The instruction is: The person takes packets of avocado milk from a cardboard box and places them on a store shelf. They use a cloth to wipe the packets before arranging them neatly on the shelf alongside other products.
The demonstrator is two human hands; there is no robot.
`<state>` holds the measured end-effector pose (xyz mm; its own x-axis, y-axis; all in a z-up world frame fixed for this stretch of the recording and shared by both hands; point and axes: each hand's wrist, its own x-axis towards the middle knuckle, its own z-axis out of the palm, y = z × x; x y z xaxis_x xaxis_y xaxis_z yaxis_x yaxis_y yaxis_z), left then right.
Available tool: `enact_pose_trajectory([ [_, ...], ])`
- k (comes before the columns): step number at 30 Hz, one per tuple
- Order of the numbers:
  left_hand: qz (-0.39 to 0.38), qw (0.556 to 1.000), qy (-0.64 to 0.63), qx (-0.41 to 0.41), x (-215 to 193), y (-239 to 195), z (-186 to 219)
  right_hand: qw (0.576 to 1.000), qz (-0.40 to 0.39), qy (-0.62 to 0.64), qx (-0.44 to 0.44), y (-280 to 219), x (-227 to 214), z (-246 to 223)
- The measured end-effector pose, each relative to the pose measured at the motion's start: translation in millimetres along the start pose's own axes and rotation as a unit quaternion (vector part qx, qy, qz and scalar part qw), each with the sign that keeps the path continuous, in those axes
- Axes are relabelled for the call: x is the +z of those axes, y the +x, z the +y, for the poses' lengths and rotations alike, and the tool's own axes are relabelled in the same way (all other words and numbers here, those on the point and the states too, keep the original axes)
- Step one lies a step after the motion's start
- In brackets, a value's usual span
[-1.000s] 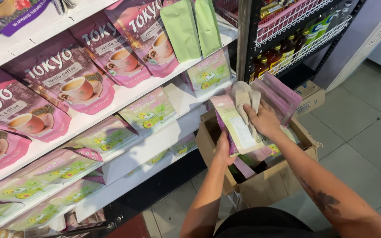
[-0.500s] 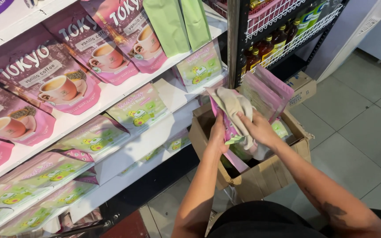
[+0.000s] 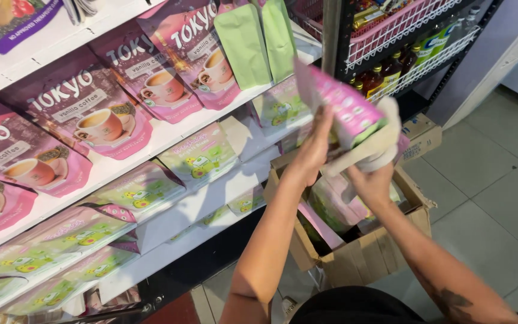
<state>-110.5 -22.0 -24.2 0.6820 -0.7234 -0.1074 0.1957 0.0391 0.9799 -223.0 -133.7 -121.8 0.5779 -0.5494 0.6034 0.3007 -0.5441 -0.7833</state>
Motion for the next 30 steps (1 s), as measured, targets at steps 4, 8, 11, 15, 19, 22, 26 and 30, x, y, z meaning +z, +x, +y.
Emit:
enact_pose_trajectory([
  [4, -0.010, 0.998, 0.047, 0.036, 8.3, -4.6, 50.3, 0.997, 0.050, 0.056, -0.013, 38.9, -4.7, -13.3],
  [8, 0.185, 0.936, 0.188, 0.231, -12.5, 33.3, 58.9, 0.993, 0.079, 0.081, -0.037, 69.8, 5.4, -23.9],
  [11, 0.377, 0.820, 0.305, 0.306, -36.2, 54.9, 74.8, 0.992, 0.091, 0.083, -0.028, 93.5, 26.6, -32.8],
  [15, 0.472, 0.755, 0.354, 0.286, -59.4, 70.2, 87.4, 0.993, 0.107, 0.049, -0.029, 126.5, 64.1, -27.6],
  [19, 0.474, 0.722, 0.391, 0.318, -76.1, 86.1, 81.3, 0.986, 0.122, 0.019, -0.109, 160.1, 104.7, -13.8],
  [22, 0.467, 0.720, 0.394, 0.330, -80.3, 87.8, 84.1, 0.985, 0.121, -0.036, -0.117, 183.5, 129.2, 7.2],
  [26, 0.458, 0.718, 0.404, 0.333, -84.5, 88.4, 88.4, 0.986, 0.075, -0.065, -0.135, 207.5, 142.7, 10.6],
  [30, 0.446, 0.707, 0.417, 0.358, -87.6, 77.9, 86.6, 0.988, 0.000, -0.038, -0.148, 210.2, 138.0, 21.8],
])
